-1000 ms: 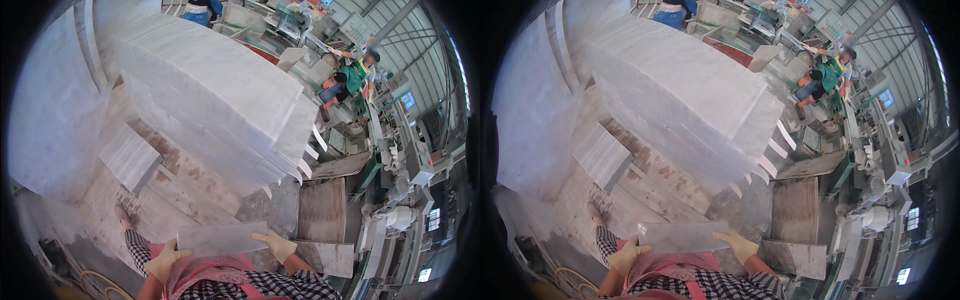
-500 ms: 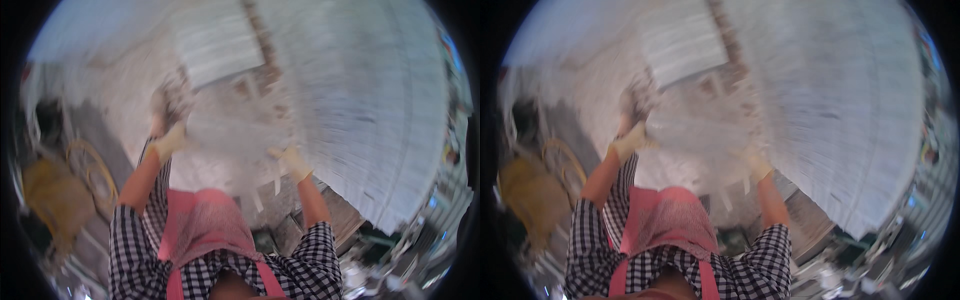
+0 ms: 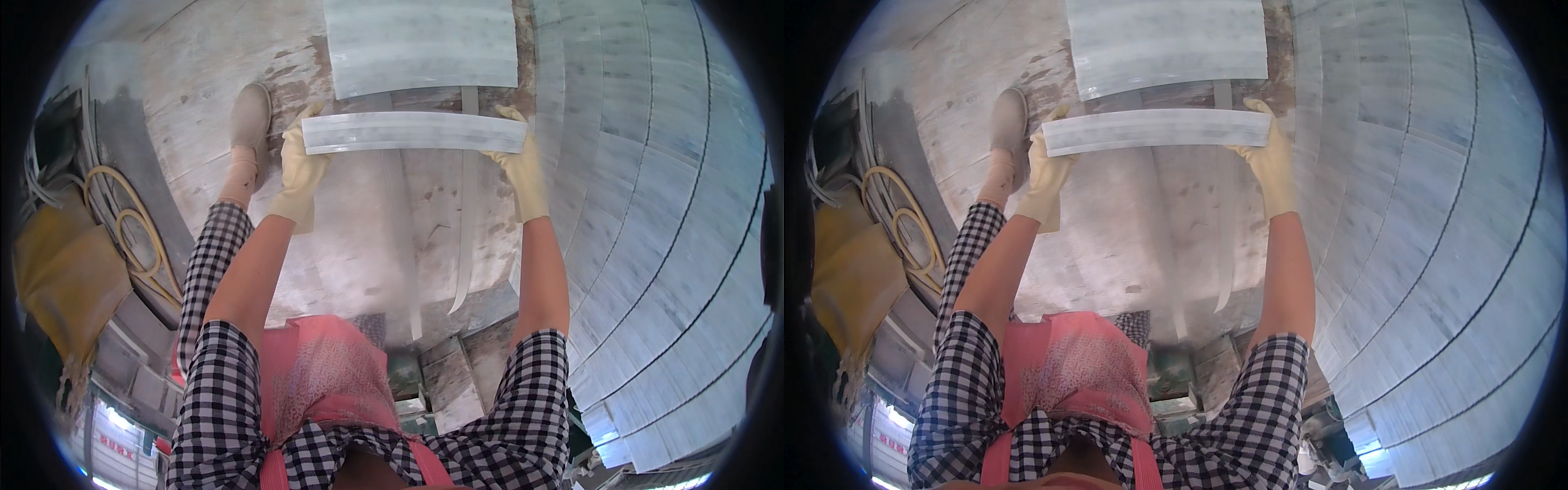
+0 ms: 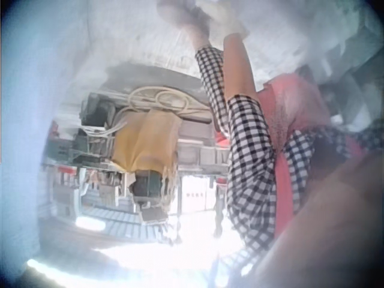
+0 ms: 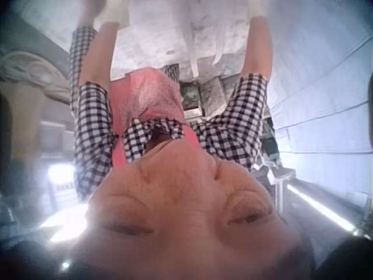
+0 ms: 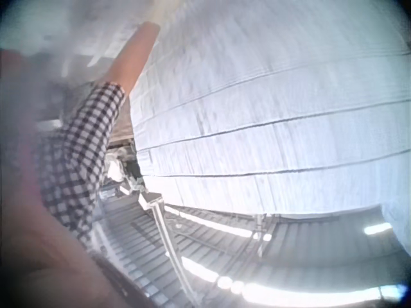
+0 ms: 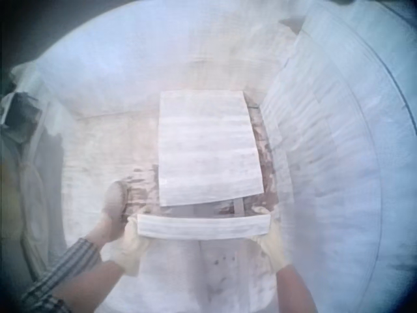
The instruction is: The person repeatedly picks up rectangular tiles, rubs their edges against a moving belt on a polishing machine, and stacks the finished pieces on a nearby table. The cycle of pick, polish, and stack is repeated throughout the clip.
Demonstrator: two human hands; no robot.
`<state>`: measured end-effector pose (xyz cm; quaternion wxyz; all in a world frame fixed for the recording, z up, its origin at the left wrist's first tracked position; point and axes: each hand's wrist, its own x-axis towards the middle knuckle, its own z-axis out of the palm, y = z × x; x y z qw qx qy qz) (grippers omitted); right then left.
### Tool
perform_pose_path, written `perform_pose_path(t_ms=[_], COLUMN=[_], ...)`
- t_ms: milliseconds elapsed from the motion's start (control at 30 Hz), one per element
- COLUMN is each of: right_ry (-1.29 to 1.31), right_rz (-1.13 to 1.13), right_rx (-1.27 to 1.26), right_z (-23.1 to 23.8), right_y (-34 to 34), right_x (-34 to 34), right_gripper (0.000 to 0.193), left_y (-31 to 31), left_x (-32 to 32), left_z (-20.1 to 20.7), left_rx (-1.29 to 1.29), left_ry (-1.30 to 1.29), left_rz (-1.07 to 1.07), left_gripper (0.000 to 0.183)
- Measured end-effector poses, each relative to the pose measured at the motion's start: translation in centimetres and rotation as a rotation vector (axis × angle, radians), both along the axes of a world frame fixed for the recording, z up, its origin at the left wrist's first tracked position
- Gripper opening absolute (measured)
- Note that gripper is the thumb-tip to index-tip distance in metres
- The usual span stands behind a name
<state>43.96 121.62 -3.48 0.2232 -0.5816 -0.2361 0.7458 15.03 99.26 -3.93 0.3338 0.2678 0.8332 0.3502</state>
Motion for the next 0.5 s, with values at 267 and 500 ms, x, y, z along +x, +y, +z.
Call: perform_pose_path(t_ms=[267, 500], right_ry=[-0.092, -0.714], right_rz=[0.143, 0.518], right_rx=[0.201, 0.567], right_z=[-2.8, -4.5], right_y=[3.4, 2.8], right_x=[0.9, 1.0], right_gripper=[0.046, 0.054], left_y=[2.6, 3.3], left_x=[2.1, 1.4], left_z=[-3.4, -3.5], left_rx=[-0.03, -0.287], left_ry=[0.302, 0.106], left_rz=[-0.029, -0.017], left_gripper=[0.048, 0.046])
